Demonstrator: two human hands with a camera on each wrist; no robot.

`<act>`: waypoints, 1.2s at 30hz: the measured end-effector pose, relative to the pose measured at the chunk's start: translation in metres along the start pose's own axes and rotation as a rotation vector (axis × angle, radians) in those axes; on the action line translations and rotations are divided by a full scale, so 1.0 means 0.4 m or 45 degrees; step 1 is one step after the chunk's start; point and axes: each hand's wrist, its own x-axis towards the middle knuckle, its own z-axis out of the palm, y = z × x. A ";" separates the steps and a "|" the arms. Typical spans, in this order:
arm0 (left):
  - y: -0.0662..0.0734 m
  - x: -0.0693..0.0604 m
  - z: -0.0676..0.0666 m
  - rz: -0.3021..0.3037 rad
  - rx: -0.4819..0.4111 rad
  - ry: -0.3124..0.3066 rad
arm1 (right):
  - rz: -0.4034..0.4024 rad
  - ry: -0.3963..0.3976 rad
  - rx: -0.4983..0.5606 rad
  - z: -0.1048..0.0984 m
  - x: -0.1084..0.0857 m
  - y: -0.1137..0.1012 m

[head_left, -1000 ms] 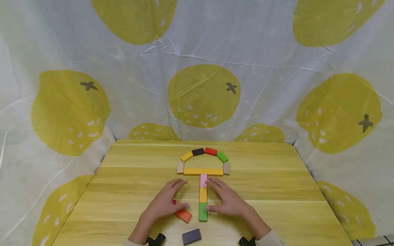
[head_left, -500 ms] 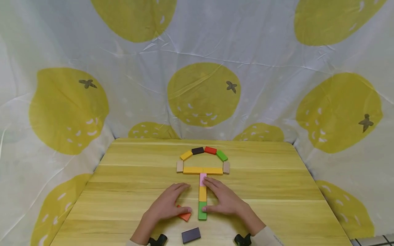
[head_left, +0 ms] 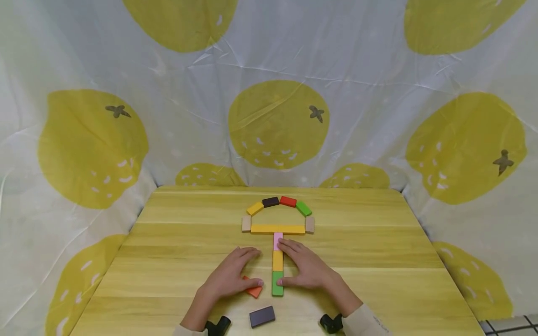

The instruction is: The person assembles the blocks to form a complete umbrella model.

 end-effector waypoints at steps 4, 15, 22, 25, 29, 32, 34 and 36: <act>-0.001 0.004 -0.005 0.009 -0.002 0.010 | 0.005 0.001 0.007 -0.008 0.005 -0.001; 0.024 -0.030 -0.012 -0.016 -0.040 0.037 | 0.014 -0.022 0.019 -0.011 0.007 -0.007; 0.050 -0.069 -0.006 0.067 -0.034 0.063 | 0.008 -0.022 0.034 -0.013 0.005 -0.011; 0.062 -0.087 -0.004 0.127 -0.044 0.057 | 0.007 -0.017 0.035 -0.010 0.004 -0.009; 0.080 -0.110 0.001 0.205 -0.105 -0.006 | 0.007 -0.021 0.047 -0.004 0.002 -0.006; 0.092 -0.122 0.008 0.227 -0.161 -0.088 | 0.006 -0.023 0.051 -0.002 0.000 -0.005; 0.098 -0.126 0.013 0.243 -0.182 -0.127 | 0.003 -0.020 0.052 -0.003 0.000 -0.005; 0.103 -0.128 0.018 0.258 -0.175 -0.141 | -0.002 -0.015 0.046 -0.004 0.000 -0.004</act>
